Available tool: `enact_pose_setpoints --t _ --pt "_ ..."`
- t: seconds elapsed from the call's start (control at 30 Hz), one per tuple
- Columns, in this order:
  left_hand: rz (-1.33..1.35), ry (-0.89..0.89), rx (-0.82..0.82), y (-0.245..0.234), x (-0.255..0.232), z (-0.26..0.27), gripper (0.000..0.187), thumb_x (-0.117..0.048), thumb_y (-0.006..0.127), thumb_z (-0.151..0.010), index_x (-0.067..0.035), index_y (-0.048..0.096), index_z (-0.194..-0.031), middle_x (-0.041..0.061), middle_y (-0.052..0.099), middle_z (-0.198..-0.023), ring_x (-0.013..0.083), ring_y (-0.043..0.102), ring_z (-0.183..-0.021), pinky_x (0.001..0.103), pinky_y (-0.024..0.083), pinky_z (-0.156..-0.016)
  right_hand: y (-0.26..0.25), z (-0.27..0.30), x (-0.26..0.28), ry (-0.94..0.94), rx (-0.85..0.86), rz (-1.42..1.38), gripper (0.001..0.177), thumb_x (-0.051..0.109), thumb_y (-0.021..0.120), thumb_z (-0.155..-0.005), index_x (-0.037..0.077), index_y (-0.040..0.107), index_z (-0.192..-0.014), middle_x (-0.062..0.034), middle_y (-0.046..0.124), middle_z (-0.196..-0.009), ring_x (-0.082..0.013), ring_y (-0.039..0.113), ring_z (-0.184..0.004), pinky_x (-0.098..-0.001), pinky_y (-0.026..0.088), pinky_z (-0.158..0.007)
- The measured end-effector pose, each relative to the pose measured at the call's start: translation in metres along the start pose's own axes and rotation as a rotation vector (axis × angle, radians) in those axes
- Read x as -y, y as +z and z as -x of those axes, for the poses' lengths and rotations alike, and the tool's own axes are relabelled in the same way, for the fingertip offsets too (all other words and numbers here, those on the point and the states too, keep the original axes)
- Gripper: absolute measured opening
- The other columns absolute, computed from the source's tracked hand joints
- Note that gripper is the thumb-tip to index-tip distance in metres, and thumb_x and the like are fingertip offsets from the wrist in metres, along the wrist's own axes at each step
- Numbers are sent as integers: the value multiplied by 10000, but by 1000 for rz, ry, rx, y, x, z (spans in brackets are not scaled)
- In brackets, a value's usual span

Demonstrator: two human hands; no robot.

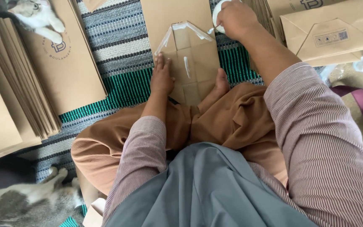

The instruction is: Applying glue to paper bag components and folding them to assemble the bags while sitting on the floor.

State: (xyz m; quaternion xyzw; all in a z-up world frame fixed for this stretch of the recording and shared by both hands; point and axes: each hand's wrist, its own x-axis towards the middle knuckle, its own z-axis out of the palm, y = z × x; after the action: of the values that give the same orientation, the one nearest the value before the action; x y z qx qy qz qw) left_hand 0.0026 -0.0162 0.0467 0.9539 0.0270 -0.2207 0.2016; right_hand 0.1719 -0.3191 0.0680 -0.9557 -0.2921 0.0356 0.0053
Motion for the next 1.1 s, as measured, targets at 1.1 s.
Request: enact_pose_setpoints --t 1.1 --pt "-19 37 -27 12 9 -5 802 -33 663 -942 -120 270 -1636 114 -29 -1731 337 -22 -1597 492 250 -1251 35 -28 50 -81 -34 120 292 -96 795 -716 96 772 -934 -68 589 -929 -296 595 -874 -399 563 -626"
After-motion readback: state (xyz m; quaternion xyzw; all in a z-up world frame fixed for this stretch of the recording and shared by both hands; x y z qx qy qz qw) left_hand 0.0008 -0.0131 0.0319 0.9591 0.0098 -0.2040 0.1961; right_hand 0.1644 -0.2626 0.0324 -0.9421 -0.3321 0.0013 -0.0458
